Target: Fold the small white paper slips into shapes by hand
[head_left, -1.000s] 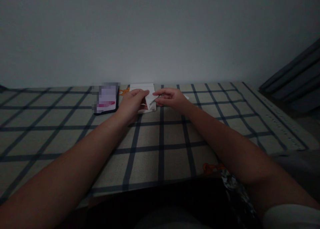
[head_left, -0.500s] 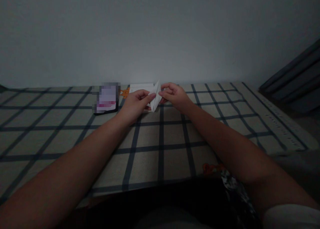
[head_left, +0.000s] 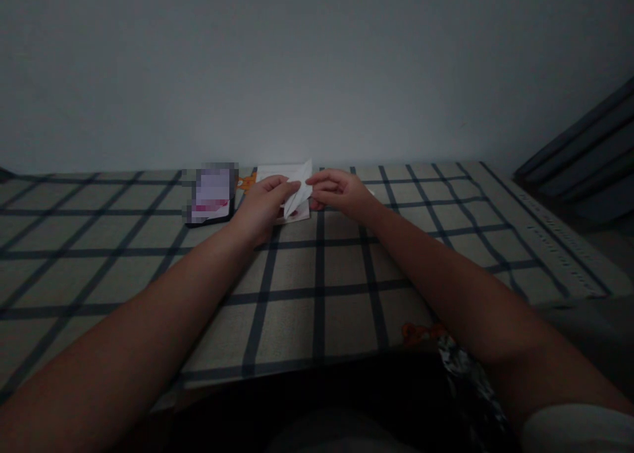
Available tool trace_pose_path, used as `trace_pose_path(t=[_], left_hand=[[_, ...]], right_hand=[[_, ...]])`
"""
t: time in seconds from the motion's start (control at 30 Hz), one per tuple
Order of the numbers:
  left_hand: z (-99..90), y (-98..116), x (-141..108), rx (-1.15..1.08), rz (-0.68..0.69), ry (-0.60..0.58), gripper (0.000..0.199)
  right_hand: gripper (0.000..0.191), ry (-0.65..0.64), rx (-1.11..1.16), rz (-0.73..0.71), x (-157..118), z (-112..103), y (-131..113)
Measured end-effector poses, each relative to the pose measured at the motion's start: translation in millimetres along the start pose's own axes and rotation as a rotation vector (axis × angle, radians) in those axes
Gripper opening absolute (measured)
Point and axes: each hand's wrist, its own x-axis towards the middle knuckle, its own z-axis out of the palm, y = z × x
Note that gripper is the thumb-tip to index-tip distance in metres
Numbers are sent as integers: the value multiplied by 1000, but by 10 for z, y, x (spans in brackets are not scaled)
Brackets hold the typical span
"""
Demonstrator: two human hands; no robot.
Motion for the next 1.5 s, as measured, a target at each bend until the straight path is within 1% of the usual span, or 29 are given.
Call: trace_pose_path(t=[0.2,0.33,0.47,0.57,0.67,0.77,0.9,1.0,1.1,1.3,1.5], left_hand=[[13,64,-29,2,-67,15,19],[-6,54,-15,23,-66,-6,15],[-28,21,14,21,-72,-31,13],[-22,30,9,-33,-125,-60,12],[0,61,-11,-49,-168,-51,12],[10,83,-16,-52,-179,-64,14],[-20,76,10,-58,-166,-58,15],[-49,49,35,-27,-154,-80,15],[-58,24,48,-1,-141,-103,10],[-22,55,15,-25,-190,-103,10],[-26,75,-5,-10,-209,-121,3]], right_hand=[[37,13,9,3,34,-8,56],[35,17,-28,-27,39,-23,65],[34,-17,-135,-49,21,-50,35],[32,-66,-208,-77,3,-76,16],[27,-119,-306,-111,-7,-100,7],[24,-120,-382,-155,-6,-109,7],[31,-130,-352,-149,0,-103,16],[28,-123,-376,-136,2,-109,17],[27,-120,-401,-135,3,-133,14],[26,-153,-448,-190,22,-192,67],[27,-160,-495,-153,35,-220,126]])
